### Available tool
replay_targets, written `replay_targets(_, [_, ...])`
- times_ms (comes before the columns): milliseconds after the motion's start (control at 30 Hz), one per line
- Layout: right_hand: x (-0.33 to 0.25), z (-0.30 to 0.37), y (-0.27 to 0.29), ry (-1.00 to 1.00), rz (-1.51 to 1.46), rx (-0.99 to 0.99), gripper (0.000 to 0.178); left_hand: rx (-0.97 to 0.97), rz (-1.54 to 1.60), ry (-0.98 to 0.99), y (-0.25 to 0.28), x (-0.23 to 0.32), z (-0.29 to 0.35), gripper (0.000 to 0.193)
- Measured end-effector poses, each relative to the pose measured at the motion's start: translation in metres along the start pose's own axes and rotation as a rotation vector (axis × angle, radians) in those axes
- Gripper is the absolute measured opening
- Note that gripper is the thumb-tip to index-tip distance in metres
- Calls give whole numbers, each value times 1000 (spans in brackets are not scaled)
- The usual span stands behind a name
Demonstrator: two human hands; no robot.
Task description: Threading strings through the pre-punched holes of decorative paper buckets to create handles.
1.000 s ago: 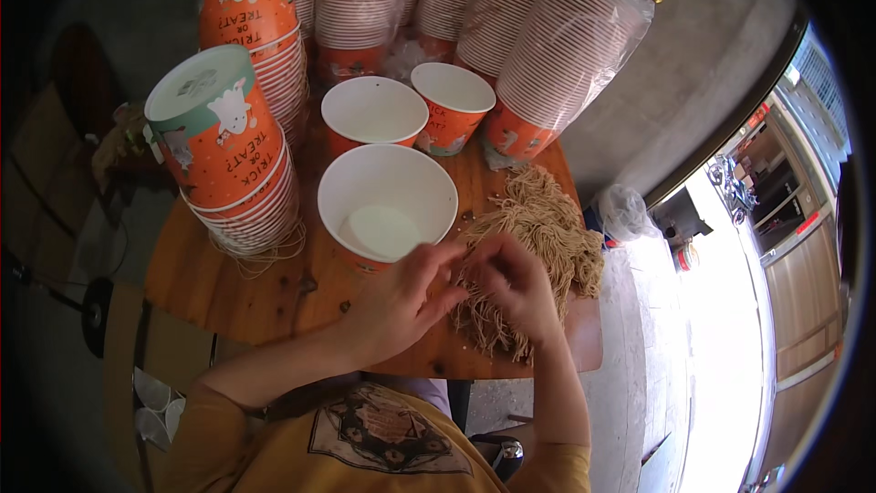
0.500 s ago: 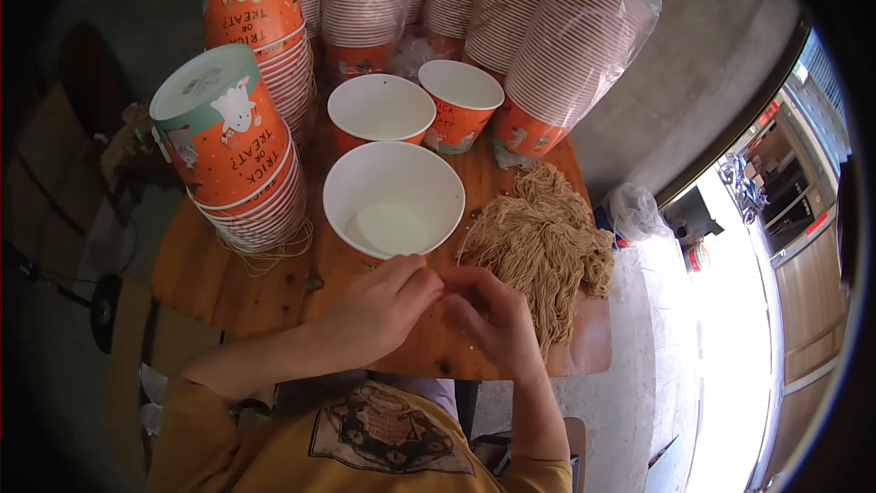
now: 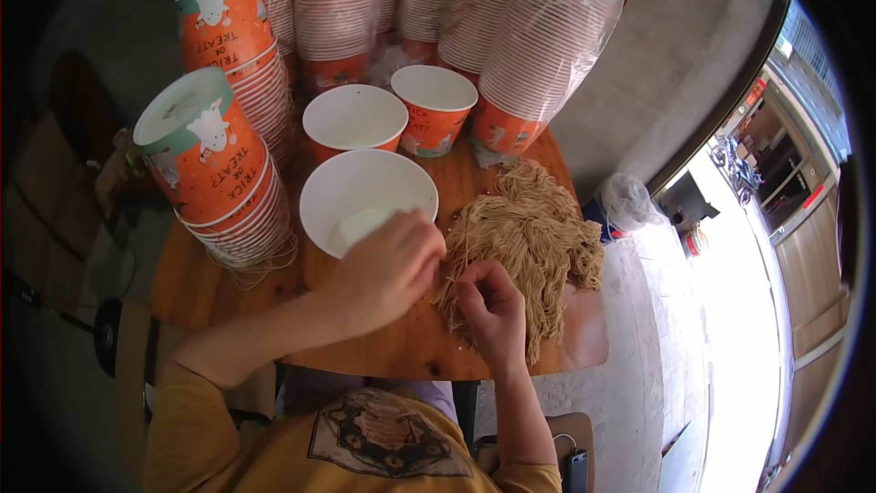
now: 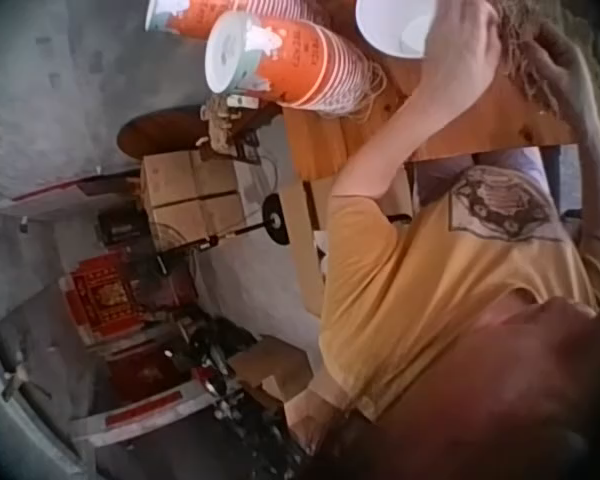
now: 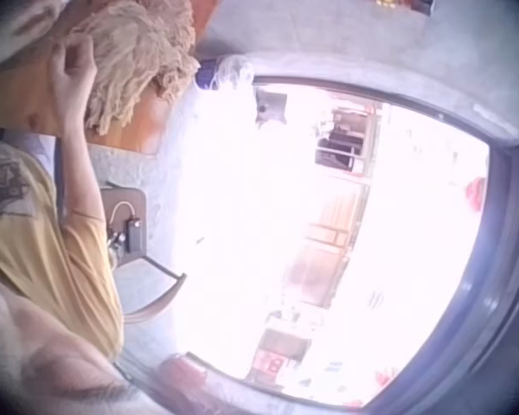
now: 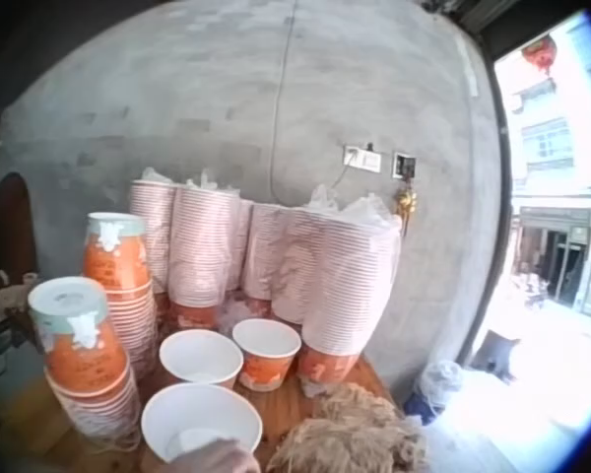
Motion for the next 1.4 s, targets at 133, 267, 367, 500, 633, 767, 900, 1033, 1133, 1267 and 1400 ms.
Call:
replay_targets(133, [2, 1, 5, 23, -42, 75, 5, -77, 24, 403, -8, -51, -24, 29])
replay_targets(267, [3, 1, 4, 82, 135, 115, 5, -252, 116, 663, -14, -74, -6, 37])
replay_targets(367, [8, 0, -3, 124, 117, 162, 7, -292, 154, 627, 3, -59, 10, 39])
replay_targets(500, [18, -5, -24, 136, -3, 171, 8, -300, 192, 592, 23, -43, 27, 41])
replay_targets(633, [14, -9, -54, 184, -152, 51, 8, -287, 217, 627, 42, -34, 35, 51])
replay_targets(767, [10, -7, -68, 95, -277, -27, 7, -132, 197, 406, 45, -12, 29, 55])
replay_targets(900, [6, -4, -69, 11, -338, -73, 7, -117, -47, 77, 41, -5, 32, 47])
replay_targets(1033, [10, -3, -67, -7, -314, -77, 8, -74, -122, 7, 36, -3, 33, 38])
replay_targets(1133, [9, -2, -66, -35, -287, -26, 7, -59, -144, -2, 33, -6, 35, 26])
replay_targets(1267, [11, -2, -67, -36, -309, -45, 7, -24, -179, -60, 34, -4, 36, 17])
replay_targets(1400, [12, -1, -66, -7, -201, -51, 3, -13, -174, -55, 35, -2, 34, 17])
Point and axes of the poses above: each hand's wrist, its own z-axis away from the middle knuckle, its own y-axis out of the back of the hand, x = y × z, the point moved 7 cm from there along -z, towards the middle knuckle, and after that the axes turned 9 degrees about z, right-handed, at the moved point
